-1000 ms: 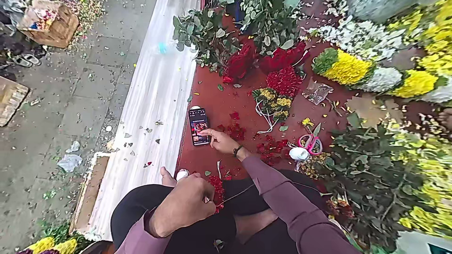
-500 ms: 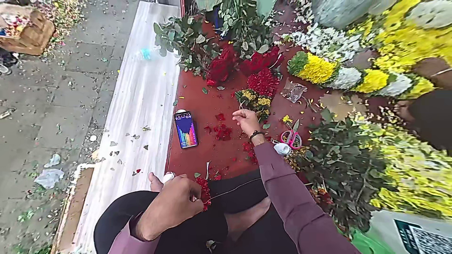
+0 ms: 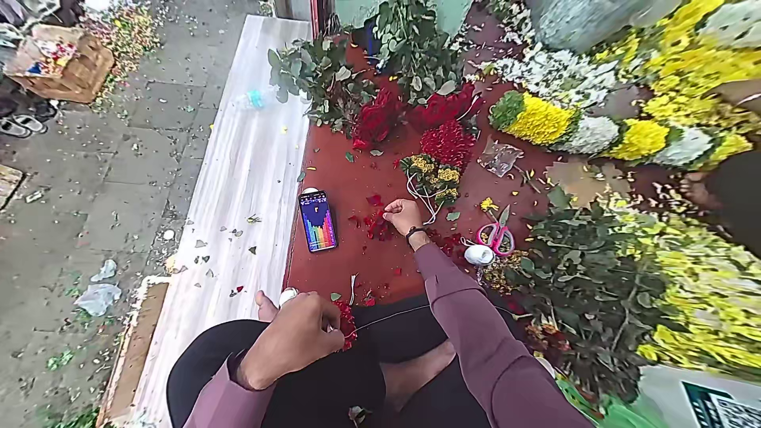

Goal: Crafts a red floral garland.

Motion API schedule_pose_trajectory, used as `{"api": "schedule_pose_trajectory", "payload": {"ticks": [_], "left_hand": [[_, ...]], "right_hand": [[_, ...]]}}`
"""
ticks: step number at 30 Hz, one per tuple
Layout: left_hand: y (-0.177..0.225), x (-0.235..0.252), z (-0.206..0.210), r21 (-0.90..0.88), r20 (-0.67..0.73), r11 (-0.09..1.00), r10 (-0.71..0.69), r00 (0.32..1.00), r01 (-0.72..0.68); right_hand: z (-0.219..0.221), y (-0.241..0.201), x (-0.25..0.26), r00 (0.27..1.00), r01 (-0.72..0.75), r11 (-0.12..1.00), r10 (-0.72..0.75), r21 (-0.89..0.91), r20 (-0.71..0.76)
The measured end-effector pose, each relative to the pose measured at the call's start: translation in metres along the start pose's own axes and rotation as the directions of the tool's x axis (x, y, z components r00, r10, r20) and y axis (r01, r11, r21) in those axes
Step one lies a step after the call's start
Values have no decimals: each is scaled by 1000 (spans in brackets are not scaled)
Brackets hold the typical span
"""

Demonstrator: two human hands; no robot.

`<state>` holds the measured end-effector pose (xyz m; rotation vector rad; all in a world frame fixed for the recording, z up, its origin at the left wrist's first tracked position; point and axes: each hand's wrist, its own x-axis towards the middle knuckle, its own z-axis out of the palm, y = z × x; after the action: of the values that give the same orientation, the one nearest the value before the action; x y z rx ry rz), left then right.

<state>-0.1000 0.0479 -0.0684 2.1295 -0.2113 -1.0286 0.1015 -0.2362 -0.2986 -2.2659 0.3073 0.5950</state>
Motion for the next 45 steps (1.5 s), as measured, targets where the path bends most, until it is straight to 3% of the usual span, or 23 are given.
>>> {"api": "schedule_pose_trajectory", "payload": {"ticks": [5, 9, 11, 13, 16, 20, 31, 36, 42, 45], "left_hand": [[0, 0, -2, -135, -11, 990, -40, 999, 38], [1, -1, -8, -353, -86, 936, -17, 996, -14], [2, -3, -10, -454, -96, 890, -1, 995, -42], [5, -3, -10, -549, -123, 834, -11, 992, -59], [11, -5, -9, -693, -223, 707, -22, 975, -143], [18, -1, -9, -750, -359, 602, -22, 933, -274], [18, 7, -4, -753, -396, 595, -66, 916, -282], [19, 5, -6, -790, -394, 555, -134, 909, -261], [20, 5, -5, -797, -416, 540, -165, 894, -270], [19, 5, -5, -775, -432, 572, -171, 885, -268]], "right_hand": [[-13, -14, -28, 999, 28, 986, -21, 165, -47], [-38, -62, -65, 977, 205, 921, -212, 331, -15], [-53, -88, -107, 926, 346, 833, -377, 431, -15], [-64, -104, -152, 822, 496, 701, -570, 512, -16], [-69, -115, -206, 703, 571, 576, -711, 585, 14], [-59, -113, -234, 665, 570, 561, -744, 601, 64], [-36, -113, -241, 768, 408, 663, -621, 628, 157], [-39, -108, -231, 647, 350, 587, -715, 730, 265], [-19, -111, -244, 741, 462, 555, -670, 692, 43], [-19, -112, -246, 754, 450, 543, -656, 709, 23]]}}
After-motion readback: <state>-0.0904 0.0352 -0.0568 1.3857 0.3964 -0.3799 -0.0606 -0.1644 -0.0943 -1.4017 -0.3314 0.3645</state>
